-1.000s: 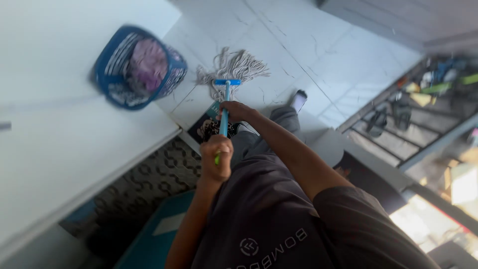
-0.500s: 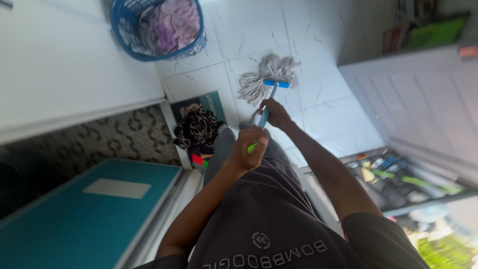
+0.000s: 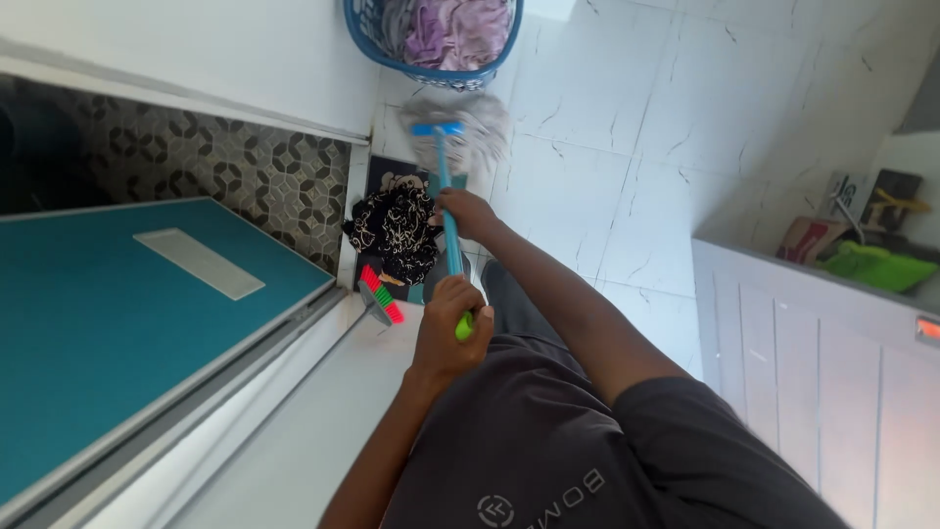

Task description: The person mops the tiled floor using a mop, pushing and pulling it across the surface while walking through an entryway and into a kitchen area.

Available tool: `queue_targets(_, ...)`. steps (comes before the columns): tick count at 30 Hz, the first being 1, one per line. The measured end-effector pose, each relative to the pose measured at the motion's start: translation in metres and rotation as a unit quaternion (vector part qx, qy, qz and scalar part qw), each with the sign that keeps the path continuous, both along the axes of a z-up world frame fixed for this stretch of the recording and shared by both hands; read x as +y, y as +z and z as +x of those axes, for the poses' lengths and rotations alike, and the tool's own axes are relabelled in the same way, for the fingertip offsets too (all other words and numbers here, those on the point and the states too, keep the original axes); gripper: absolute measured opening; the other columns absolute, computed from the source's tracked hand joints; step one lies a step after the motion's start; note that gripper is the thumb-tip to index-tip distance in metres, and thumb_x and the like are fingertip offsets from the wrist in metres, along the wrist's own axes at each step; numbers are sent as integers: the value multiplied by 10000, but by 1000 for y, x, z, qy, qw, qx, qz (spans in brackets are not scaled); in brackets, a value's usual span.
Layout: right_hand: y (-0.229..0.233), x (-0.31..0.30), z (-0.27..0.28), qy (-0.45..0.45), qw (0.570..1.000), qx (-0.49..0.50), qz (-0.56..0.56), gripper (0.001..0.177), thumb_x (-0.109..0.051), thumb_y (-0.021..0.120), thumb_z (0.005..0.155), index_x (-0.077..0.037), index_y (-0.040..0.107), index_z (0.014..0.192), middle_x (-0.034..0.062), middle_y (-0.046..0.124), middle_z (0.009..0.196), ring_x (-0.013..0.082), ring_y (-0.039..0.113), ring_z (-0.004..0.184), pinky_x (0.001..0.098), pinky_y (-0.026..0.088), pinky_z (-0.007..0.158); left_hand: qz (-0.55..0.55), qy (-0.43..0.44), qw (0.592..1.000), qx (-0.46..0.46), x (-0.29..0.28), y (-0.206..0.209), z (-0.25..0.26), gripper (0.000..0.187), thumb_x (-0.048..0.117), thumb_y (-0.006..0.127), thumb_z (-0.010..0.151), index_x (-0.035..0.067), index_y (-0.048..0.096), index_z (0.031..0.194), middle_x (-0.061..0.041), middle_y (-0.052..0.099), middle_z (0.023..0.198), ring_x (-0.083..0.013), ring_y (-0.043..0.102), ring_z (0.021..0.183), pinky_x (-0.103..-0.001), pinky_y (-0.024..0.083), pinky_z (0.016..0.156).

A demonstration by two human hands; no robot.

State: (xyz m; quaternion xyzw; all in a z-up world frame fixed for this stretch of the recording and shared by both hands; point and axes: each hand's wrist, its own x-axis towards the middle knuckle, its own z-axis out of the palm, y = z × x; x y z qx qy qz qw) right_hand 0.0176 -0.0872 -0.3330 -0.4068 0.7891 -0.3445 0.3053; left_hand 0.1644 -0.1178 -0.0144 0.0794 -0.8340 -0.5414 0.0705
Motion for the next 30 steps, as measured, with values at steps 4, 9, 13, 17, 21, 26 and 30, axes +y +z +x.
queue_targets(4, 19, -26, -14, 105, 994, 11, 20, 207, -306, 759, 858, -122, 687, 917, 56, 698, 1065, 331, 682, 1029, 477, 543, 824, -27, 60, 998, 16, 9, 0, -2, 131, 85, 638, 931, 13, 564, 850, -154, 591, 847, -348, 607, 892, -509, 459, 1067)
queue_targets(9, 29, -2, -20, 116, 991, -53, 37, 191, -261, 743, 863, -120, 702, 984, 65, 684, 1086, 318, 683, 1056, 468, 533, 903, 10, 33, 999, 31, 4, 3, -2, 150, 107, 605, 952, 29, 563, 831, -130, 589, 810, -333, 625, 866, -466, 505, 986)
queue_targets(13, 43, 45, -36, 76, 990, -37, 110, 249, -327, 738, 881, -122, 698, 1017, 67, 652, 1139, 339, 651, 1074, 478, 519, 909, 36, -66, 996, 53, 0, 2, -19, 184, 105, 608, 939, 34, 546, 780, -110, 575, 740, -318, 618, 786, -449, 491, 898)
queue_targets(17, 45, 78, -65, 47, 982, 0, 182, 293, -408, 735, 917, -126, 671, 966, 48, 639, 1127, 321, 658, 1066, 480, 525, 894, 61, -135, 987, 55, -4, -3, -49, 182, 85, 593, 931, 36, 532, 767, -114, 546, 742, -315, 581, 777, -416, 495, 875)
queue_targets(21, 31, 80, -103, -11, 970, 44, 240, 291, -384, 758, 896, -126, 641, 964, 45, 622, 1130, 319, 674, 1046, 492, 540, 854, 59, -193, 978, 59, -13, -12, -85, 195, 87, 613, 925, 31, 507, 772, -111, 501, 741, -303, 564, 775, -451, 475, 933)
queue_targets(26, 1, 70, -143, -185, 957, 79, 207, 240, -311, 761, 859, -181, 637, 1017, 6, 633, 1267, 321, 682, 1065, 472, 549, 831, -1, -302, 951, 60, -31, -27, -137, 229, 83, 682, 903, 28, 527, 744, -122, 524, 747, -319, 564, 787, -464, 469, 899)
queue_targets(30, -23, 59, -144, -320, 933, 56, 152, 247, -403, 740, 893, -206, 646, 1010, 28, 553, 1443, 337, 668, 1050, 487, 529, 821, -28, -397, 910, 114, -52, -34, -186, 173, 64, 663, 873, 33, 564, 734, -113, 586, 776, -303, 612, 828, -466, 503, 919)
